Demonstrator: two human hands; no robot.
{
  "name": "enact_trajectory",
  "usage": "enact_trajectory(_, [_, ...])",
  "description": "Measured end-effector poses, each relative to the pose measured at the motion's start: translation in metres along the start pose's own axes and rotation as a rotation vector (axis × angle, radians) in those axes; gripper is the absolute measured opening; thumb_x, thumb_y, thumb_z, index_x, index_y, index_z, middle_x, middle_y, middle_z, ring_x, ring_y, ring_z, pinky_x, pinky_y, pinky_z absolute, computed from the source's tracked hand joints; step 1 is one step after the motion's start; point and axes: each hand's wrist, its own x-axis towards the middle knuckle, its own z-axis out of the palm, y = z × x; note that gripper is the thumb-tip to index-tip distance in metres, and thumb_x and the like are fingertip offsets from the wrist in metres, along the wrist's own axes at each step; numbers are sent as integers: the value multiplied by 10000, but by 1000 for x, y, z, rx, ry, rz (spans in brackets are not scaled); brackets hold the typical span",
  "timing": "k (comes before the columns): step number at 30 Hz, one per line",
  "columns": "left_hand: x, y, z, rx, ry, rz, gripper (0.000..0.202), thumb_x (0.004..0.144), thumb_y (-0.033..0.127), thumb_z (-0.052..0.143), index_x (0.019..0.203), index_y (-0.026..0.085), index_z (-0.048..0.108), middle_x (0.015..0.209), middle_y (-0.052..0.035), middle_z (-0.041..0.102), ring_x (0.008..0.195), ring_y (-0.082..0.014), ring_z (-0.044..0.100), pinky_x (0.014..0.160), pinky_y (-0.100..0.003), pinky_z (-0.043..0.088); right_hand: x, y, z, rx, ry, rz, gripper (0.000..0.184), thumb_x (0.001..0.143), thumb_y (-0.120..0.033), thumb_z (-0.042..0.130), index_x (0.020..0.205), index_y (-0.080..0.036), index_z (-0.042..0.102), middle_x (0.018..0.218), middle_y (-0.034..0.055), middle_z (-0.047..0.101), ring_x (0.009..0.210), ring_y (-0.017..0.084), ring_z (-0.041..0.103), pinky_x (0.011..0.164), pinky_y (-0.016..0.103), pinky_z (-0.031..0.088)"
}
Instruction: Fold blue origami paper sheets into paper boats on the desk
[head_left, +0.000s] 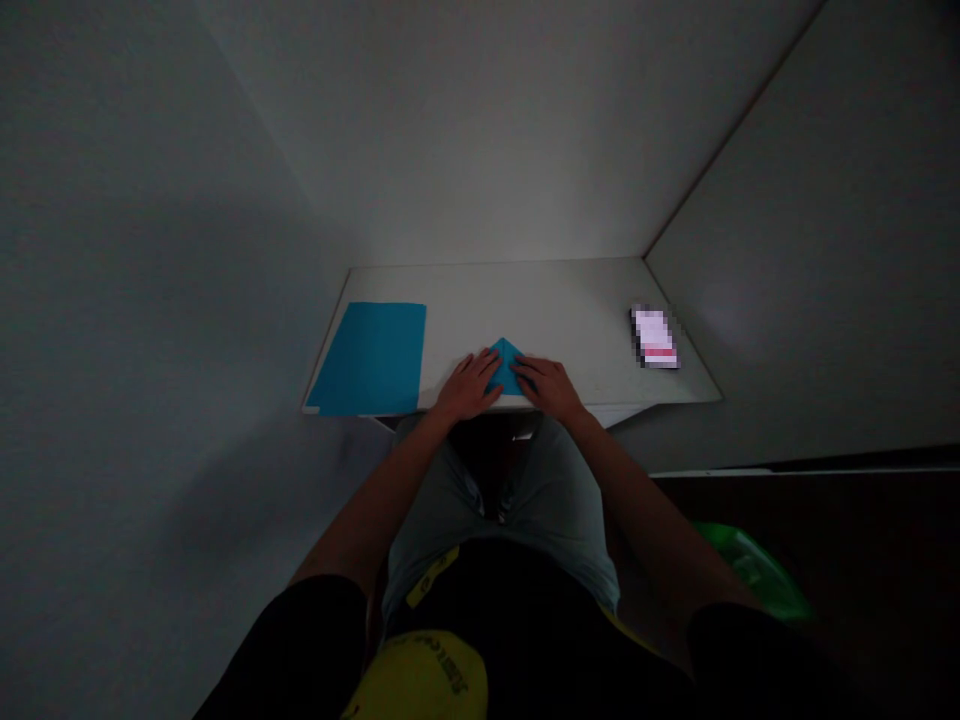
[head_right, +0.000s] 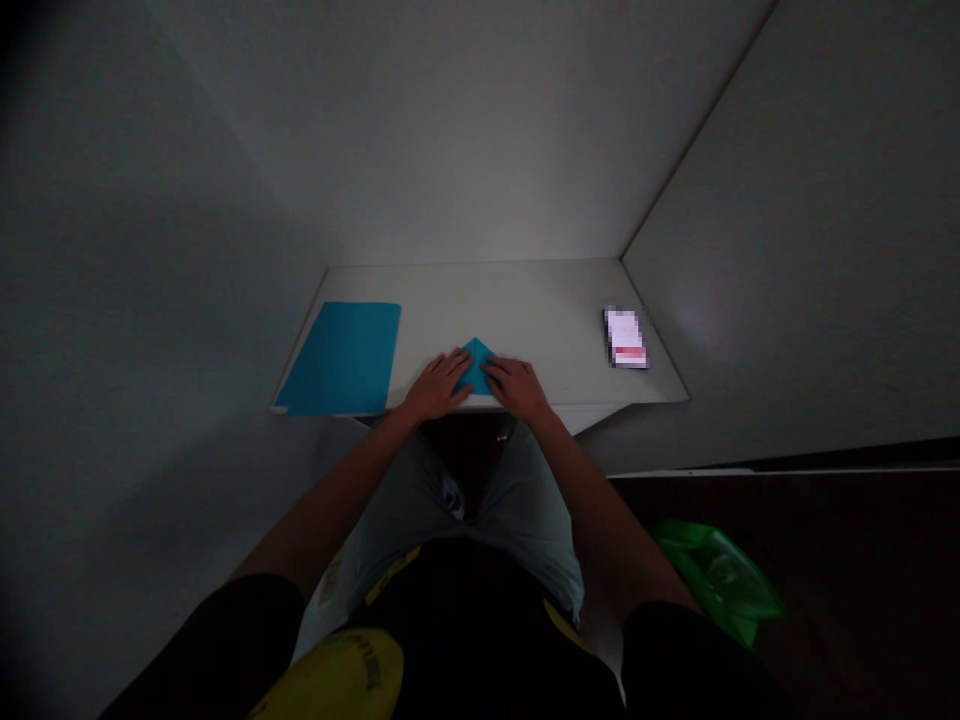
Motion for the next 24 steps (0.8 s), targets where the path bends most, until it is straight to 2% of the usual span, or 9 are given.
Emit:
enact_trajectory(5, [-4, 6, -5, 8, -16, 17, 754, 1077, 580, 487, 1695, 159, 383, 1791, -128, 307, 1688, -279, 227, 1394, -509, 150, -12, -8, -4, -32, -25, -7, 491, 1092, -453, 521, 1519, -241, 640, 1640, 109, 560, 1478, 300, 555, 1198, 520, 434])
enact_trajectory(8, [-7, 4, -7, -23, -24, 23, 809, 1032, 646, 570, 1677, 181, 420, 1780, -120, 338, 1670, -279, 282, 1394, -506, 153, -17, -3, -10, -33, -66, -31, 588, 1046, -569, 607, 1545, -257, 617, 1663, 103, 533, 1489, 322, 546, 1209, 533, 418])
enact_trajectory(11, [-10, -2, -9, -46, -52, 53, 793, 999, 643, 643, 1635, 194, 493, 1752, -123, 396, 1647, -273, 340, 1390, -494, 169, -17, 5, -19, -21, -117, -60, 672, 978, -632, 704, 1533, -259, 631, 1652, 104, 546, 1478, 332, 562, 1204, 534, 420])
enact_trajectory(17, [-9, -8, -19, -98, -135, 68, 690, 992, 614, 668, 1562, 234, 591, 1729, -102, 437, 1614, -254, 406, 1376, -495, 213, -9, 13, -30, -2, -215, -96, 584, 995, -612, 701, 1498, -318, 666, 1630, 64, 574, 1449, 326, 592, 1165, 539, 445])
enact_trajectory(21, [-2, -6, -28, -130, -153, 55, 568, 1048, 560, 585, 1505, 228, 650, 1692, -104, 491, 1593, -245, 442, 1358, -491, 261, -5, 15, -31, -21, -222, -113, 501, 1044, -577, 642, 1473, -321, 692, 1614, 56, 593, 1418, 315, 623, 1137, 514, 478])
enact_trajectory(24, [3, -5, -31, -138, -153, 53, 468, 1078, 494, 535, 1446, 259, 702, 1645, -70, 557, 1559, -237, 493, 1341, -466, 310, -3, 16, -33, -13, -223, -122, 440, 1081, -537, 585, 1455, -340, 707, 1594, 39, 613, 1398, 299, 645, 1113, 495, 500])
